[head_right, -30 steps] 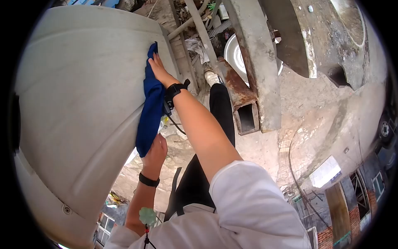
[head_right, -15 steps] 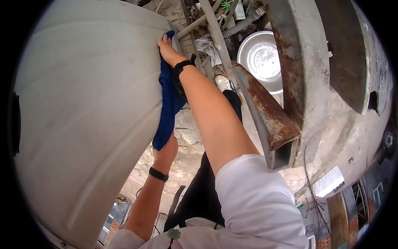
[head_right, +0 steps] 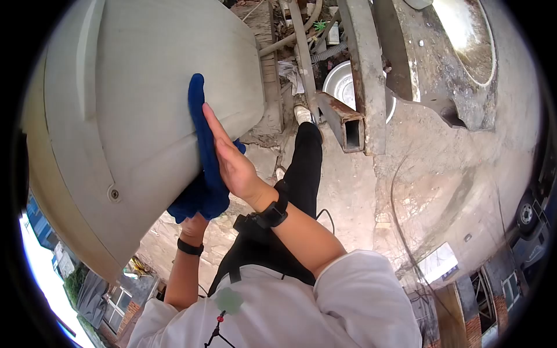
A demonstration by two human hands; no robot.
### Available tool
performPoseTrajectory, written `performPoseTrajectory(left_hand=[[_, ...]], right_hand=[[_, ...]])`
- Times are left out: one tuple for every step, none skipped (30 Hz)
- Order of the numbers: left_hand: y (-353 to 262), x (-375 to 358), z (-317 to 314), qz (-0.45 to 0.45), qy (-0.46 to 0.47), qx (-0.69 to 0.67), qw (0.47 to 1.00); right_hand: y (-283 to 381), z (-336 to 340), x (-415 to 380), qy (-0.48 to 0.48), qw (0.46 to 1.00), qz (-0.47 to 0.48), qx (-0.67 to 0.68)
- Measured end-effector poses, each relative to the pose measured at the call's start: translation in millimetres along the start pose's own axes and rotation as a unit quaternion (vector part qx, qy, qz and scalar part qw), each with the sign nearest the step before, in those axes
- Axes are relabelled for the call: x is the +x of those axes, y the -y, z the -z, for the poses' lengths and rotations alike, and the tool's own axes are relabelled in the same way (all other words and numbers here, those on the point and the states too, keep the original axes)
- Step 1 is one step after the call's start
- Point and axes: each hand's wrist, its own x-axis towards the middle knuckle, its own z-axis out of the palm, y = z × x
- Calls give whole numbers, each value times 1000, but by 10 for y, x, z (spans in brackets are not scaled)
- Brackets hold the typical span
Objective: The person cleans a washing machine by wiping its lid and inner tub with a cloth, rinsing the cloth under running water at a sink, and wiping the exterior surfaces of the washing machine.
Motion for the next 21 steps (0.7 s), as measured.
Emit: performPoseTrajectory(left_hand=[[64,-72,155,45,-16,-84,995],[112,-335,104,127,-31,-141,981],[159,-597,49,206,-56,-200,956],[138,-447,408,157,-90,-107,978],[158,-403,592,133,-125,-71,981],[181,-373,729,105,-160,-56,980],[197,-347,852,96,-199,-48,974],[220,-335,980,103,-229,-52,966],[229,-336,1064,127,-265,-82,952],[212,-310,1118,173,-307,-139,926],[195,-257,1174,219,-356,-202,886],[186,-195,1204,265,-385,-246,849],[203,-137,1215,309,-405,-274,815],[253,-109,1179,362,-407,-282,790],[335,-48,1259,374,-408,-316,771],[415,6,1325,376,-395,-331,770],[465,40,1296,375,-380,-344,772],[480,45,1162,380,-355,-326,789],[476,69,1067,367,-363,-306,800],[495,79,1008,363,-369,-278,810],[513,48,959,352,-370,-254,821]], right_hand=[[73,-120,-107,10,979,-15,204],[132,-192,-194,16,916,-32,399],[192,-230,-283,17,817,-49,575],[249,-263,-329,44,863,-80,497],[325,-367,-425,20,851,-75,520],[392,-457,-484,26,864,-76,496],[462,-559,-524,34,878,-78,471],[560,-702,-582,32,905,-65,420],[677,-884,-642,28,928,-51,369],[757,-1092,-693,26,947,-37,318],[795,-1357,-709,33,968,11,248],[801,-1624,-704,42,981,58,178],[742,-1826,-701,53,987,105,109],[614,-1919,-613,71,982,168,-54],[495,-1968,-557,30,942,236,-235],[358,-1996,-510,-8,863,303,-404],[215,-1988,-455,-41,747,365,-554],[72,-1859,-389,-34,708,418,-569],[-44,-1776,-345,-32,694,452,-560],[-117,-1761,-337,-38,681,454,-574],[-157,-1734,-367,-49,666,453,-590]])
